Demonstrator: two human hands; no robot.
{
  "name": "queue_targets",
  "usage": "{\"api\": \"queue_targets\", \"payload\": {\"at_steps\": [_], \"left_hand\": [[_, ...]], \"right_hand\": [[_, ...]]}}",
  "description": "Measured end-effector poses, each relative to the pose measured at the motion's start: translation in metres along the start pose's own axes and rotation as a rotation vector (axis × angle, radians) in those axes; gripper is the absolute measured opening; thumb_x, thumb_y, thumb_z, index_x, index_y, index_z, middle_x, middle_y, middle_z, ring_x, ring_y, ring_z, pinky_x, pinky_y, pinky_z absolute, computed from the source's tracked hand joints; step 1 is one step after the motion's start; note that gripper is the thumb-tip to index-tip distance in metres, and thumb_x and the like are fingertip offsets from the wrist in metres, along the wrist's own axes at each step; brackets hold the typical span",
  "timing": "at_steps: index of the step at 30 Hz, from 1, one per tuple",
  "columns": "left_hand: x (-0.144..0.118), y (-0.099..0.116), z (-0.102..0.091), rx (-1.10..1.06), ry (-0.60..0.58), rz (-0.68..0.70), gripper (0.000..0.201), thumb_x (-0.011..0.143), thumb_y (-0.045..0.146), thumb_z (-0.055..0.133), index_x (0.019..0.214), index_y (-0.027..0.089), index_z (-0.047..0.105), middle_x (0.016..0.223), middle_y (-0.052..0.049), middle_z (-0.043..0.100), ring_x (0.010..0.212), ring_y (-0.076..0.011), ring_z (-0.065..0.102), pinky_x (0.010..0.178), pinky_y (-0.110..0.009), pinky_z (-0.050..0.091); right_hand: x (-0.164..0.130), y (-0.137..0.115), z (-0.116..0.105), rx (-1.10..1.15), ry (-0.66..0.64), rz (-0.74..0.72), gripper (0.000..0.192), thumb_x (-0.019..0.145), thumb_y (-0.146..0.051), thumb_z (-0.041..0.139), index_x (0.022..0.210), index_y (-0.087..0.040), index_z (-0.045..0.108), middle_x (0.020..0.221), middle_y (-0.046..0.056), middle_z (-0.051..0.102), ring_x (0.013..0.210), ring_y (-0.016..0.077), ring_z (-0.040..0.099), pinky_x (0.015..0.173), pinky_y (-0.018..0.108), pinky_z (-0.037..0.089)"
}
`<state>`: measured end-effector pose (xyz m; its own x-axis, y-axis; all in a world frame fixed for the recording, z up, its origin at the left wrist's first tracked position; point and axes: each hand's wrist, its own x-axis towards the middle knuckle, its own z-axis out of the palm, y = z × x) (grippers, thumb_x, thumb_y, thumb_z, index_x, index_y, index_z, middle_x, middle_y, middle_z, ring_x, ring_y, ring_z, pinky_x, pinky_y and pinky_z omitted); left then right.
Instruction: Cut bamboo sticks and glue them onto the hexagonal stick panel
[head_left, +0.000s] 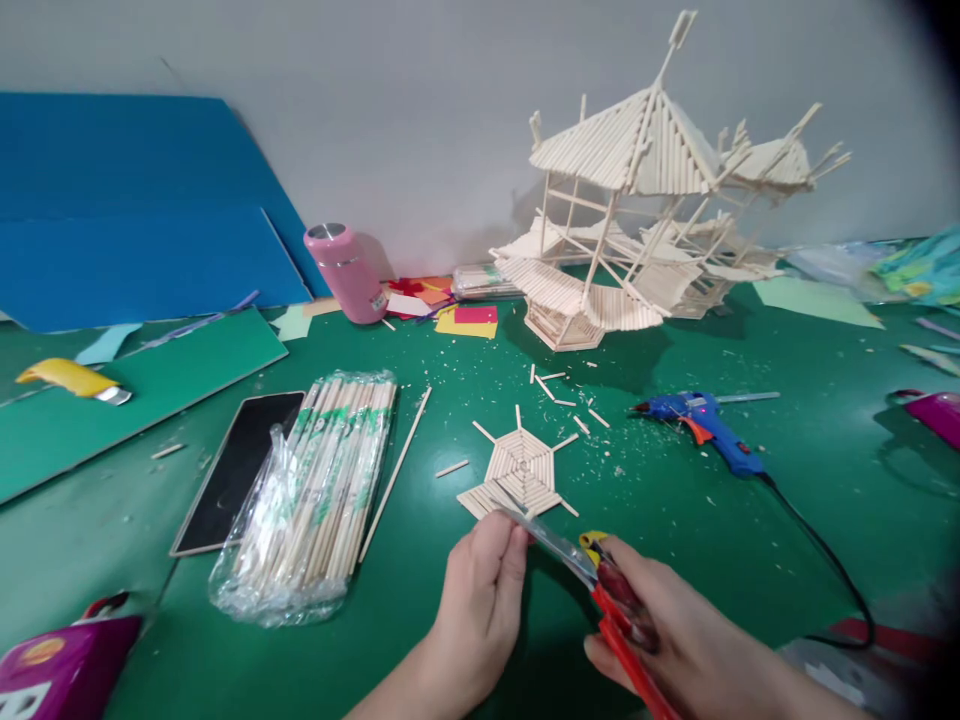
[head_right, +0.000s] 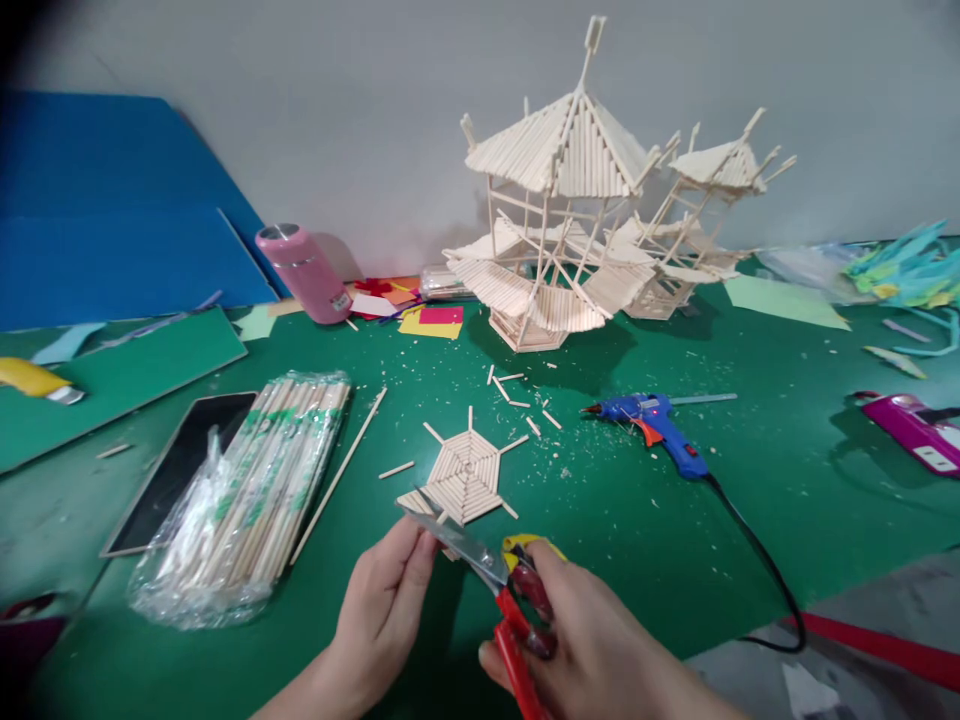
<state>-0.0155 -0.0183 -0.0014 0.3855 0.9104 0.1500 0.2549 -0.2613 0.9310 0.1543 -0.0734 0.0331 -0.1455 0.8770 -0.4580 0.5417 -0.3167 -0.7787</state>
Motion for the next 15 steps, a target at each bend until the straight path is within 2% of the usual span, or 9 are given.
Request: {"api": "queue_targets", "payload": {"at_steps": [3,7,10,15], "left_hand": [[-0.002,0.002,0.0,0.278,0.127,0.204,0.022,0.086,0.008,0.035,0.068,0.018,0.044,0.058,0.002,0.045,0.054,-0.0109,0.04,0.052,-0.022,0.032],[-0.002,-0.003,0.0,0.418,0.223,0.357,0.022,0.083,0.002,0.037,0.069,0.018,0.043,0.059,0.002,0.044,0.055,-0.0118,0.04,0.054,-0.023,0.034],[-0.002,-0.007,0.0,0.474,0.249,0.41,0.021,0.082,0.001,0.039,0.07,0.018,0.043,0.059,0.002,0.044,0.056,-0.0126,0.039,0.056,-0.024,0.034],[-0.002,-0.008,-0.001,0.48,0.25,0.433,0.021,0.081,0.001,0.039,0.071,0.018,0.042,0.058,0.002,0.042,0.054,-0.0128,0.037,0.054,-0.025,0.032]], "right_hand": [[-0.003,-0.006,0.004,0.109,-0.035,-0.003,0.016,0.071,-0.031,0.056,0.08,-0.021,0.046,0.054,-0.006,0.042,0.052,0.0105,0.044,0.051,0.021,0.041],[-0.007,-0.01,0.002,0.202,-0.104,0.035,0.017,0.068,-0.031,0.06,0.078,-0.021,0.051,0.056,-0.005,0.043,0.058,0.0118,0.047,0.055,0.021,0.042],[-0.01,-0.007,0.003,0.328,-0.163,0.096,0.022,0.068,-0.038,0.062,0.08,-0.022,0.054,0.06,-0.004,0.046,0.059,0.0119,0.049,0.056,0.022,0.043],[-0.006,0.013,0.015,0.734,-0.205,0.237,0.039,0.06,-0.051,0.068,0.084,-0.023,0.052,0.066,-0.004,0.046,0.057,0.0082,0.049,0.054,0.019,0.043]]}}
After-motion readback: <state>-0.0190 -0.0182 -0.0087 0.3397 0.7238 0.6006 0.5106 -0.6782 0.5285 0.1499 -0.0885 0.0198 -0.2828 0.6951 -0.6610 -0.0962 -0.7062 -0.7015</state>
